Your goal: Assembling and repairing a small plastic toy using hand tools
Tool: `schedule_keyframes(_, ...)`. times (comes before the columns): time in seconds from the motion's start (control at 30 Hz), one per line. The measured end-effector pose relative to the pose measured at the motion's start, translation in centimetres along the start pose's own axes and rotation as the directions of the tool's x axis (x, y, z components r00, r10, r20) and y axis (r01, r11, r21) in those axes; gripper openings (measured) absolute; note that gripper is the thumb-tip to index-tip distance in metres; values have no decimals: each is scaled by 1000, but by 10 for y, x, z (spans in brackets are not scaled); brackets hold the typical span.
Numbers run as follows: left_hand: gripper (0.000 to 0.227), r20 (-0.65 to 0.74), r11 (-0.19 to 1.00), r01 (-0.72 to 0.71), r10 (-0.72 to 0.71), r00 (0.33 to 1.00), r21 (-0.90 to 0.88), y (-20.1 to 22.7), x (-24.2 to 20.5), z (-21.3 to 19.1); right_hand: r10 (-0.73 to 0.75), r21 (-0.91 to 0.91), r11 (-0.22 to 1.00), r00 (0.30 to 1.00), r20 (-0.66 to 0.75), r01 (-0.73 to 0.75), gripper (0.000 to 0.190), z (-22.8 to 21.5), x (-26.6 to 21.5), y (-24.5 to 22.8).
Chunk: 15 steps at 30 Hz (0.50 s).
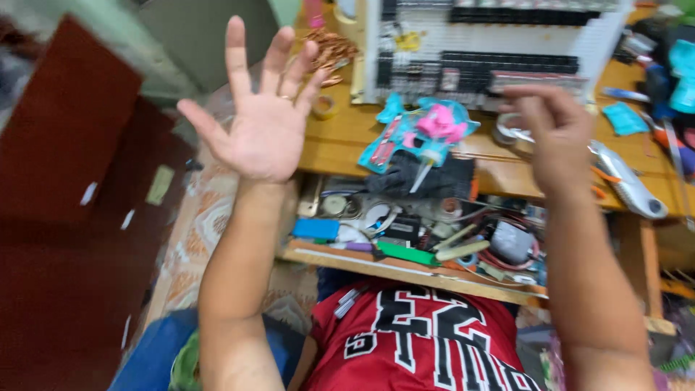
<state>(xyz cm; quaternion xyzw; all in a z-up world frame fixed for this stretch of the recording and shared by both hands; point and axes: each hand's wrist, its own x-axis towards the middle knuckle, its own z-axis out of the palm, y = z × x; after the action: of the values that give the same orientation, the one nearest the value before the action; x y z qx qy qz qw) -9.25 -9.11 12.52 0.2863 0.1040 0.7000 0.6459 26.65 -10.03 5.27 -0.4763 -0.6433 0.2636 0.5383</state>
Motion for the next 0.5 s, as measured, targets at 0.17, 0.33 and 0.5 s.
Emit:
schedule_keyframes(0.17,123,-74,988,50,-62,995,-146,27,-21,8,208,182,963,978,-24,-200,34,-17,-33,-12)
schedule_keyframes(0.33,123,-100,988,22,-38,994,-155,43,-39,0,255,106,957,959,125,-269,49,-74,-95,44)
schedule_keyframes(0.5,120,-32,1000,12,-12,999,-15,57,-59,-56,196,-66,980,970,143,-188,72,-125,-184,76)
